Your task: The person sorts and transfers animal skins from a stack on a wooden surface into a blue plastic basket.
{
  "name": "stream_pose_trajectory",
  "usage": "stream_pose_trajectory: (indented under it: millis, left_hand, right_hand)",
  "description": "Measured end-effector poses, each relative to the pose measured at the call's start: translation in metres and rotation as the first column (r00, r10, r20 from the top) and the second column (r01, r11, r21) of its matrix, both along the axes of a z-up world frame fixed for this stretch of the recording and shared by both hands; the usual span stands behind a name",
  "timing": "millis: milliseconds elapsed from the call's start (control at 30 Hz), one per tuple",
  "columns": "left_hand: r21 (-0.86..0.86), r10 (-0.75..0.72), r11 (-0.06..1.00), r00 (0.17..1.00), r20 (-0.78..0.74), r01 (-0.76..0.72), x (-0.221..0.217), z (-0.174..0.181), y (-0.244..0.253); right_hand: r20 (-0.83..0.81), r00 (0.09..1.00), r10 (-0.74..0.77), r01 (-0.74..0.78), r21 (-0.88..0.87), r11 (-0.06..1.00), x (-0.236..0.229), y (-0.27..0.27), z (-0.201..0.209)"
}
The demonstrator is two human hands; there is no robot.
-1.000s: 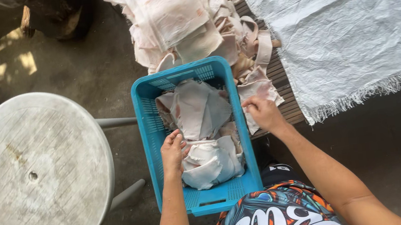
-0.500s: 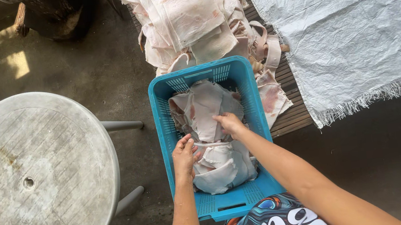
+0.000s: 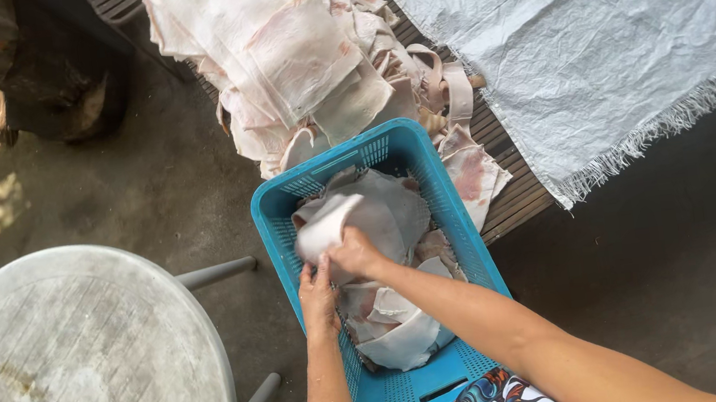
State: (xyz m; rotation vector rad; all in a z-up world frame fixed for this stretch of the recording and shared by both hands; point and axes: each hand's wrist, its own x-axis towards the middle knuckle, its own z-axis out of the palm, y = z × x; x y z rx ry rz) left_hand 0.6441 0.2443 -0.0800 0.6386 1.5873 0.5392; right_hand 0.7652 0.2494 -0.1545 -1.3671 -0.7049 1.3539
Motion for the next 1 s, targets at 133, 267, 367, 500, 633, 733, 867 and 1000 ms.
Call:
stream_pose_trajectory:
  millis: [133, 267, 367, 500, 633, 733, 867, 1000]
  left_hand:
    - [-0.186, 0.257, 0.962, 0.895, 0.364, -0.201, -0.003, -0.002, 0.002]
    - [-0.018, 0.193, 0.98, 0.912, 0.362, -0.2, 0.003, -0.02, -0.014]
    - [0.09, 0.174, 0.971, 0.909, 0.378, -0.223, 0.008, -0.039, -0.018]
    - [0.195, 0.137, 0.951, 0.893, 0.429, -0.24, 0.01, -0.027, -0.02]
    - [0.315, 0.046, 0.924, 0.881, 0.472, -0.217, 0.019, -0.002, -0.012]
    - [0.347, -0.013, 0.92, 0.869, 0.495, -0.184, 0.025, 0.011, -0.006]
    - [0.308, 0.004, 0.937, 0.89, 0.457, -0.162, 0.025, 0.023, -0.002]
    - [0.392, -0.032, 0.915, 0.949, 0.313, -0.098, 0.014, 0.048, 0.006]
  right_hand:
    - [0.055, 0.981, 0.186, -0.19, 0.079, 0.979, 0.021, -0.03, 0.054]
    - [-0.019, 0.979, 0.204, -0.205, -0.162, 0.965, 0.061, -0.033, 0.029]
    - [0.19, 0.976, 0.109, -0.016, -0.434, 0.901, 0.09, -0.03, -0.027]
    - [0.565, 0.825, -0.002, 0.265, -0.384, 0.885, 0.089, -0.024, -0.089]
    - [0.314, 0.949, 0.02, 0.133, -0.459, 0.879, 0.082, -0.025, -0.099]
    - [0.173, 0.985, -0.012, 0.069, -0.324, 0.944, 0.077, -0.019, -0.083]
    - [0.588, 0.787, 0.184, -0.396, 0.253, 0.883, 0.055, -0.023, -0.033]
    - [-0.614, 0.79, -0.004, -0.032, -0.047, 0.998, 0.047, -0.029, 0.047]
